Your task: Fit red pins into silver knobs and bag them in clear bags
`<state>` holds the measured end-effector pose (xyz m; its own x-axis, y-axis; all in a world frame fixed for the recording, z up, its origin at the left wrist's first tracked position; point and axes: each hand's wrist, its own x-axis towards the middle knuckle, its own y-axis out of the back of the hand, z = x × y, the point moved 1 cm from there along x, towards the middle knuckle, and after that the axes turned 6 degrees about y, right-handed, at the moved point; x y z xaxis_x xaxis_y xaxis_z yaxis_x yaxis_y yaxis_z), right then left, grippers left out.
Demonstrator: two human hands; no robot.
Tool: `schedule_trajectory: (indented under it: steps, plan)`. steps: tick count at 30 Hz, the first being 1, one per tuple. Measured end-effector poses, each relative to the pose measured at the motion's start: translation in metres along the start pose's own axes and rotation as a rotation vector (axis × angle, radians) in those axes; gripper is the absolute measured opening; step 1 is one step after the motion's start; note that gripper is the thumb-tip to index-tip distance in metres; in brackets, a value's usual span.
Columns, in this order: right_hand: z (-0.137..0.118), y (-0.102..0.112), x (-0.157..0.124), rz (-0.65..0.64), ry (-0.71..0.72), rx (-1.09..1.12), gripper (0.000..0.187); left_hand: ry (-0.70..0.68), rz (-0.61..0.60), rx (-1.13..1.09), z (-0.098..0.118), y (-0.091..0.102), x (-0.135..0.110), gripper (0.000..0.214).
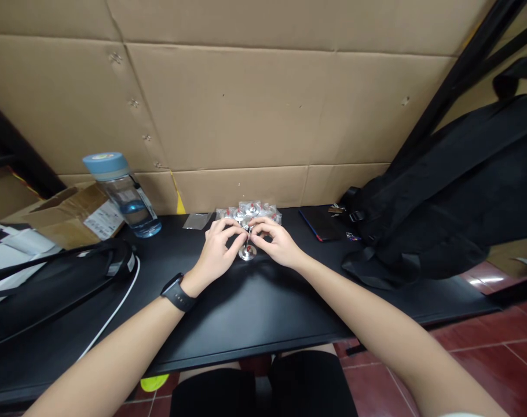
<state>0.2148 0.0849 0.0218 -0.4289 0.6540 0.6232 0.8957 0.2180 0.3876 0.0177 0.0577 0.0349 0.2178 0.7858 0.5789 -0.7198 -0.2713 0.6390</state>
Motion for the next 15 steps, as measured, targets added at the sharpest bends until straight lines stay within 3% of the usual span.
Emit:
schedule_trajectory:
  steps: [5,9,15]
  plan:
    - [0.0004,0.0026,0.0014,-0.008,-0.008,-0.003,0.018,0.003,-0.054,-0.056,-0.0031,0.0009,0.0013,0.020]
    - [-0.0009,0.0026,0.0008,-0.023,-0.026,-0.006,0.016,0.049,-0.044,-0.006,0.0007,0.0026,0.0012,0.045]
    - [-0.0002,0.0041,0.0010,-0.035,0.006,-0.085,0.011,-0.035,-0.086,0.213,-0.0002,0.0056,0.0006,0.031]
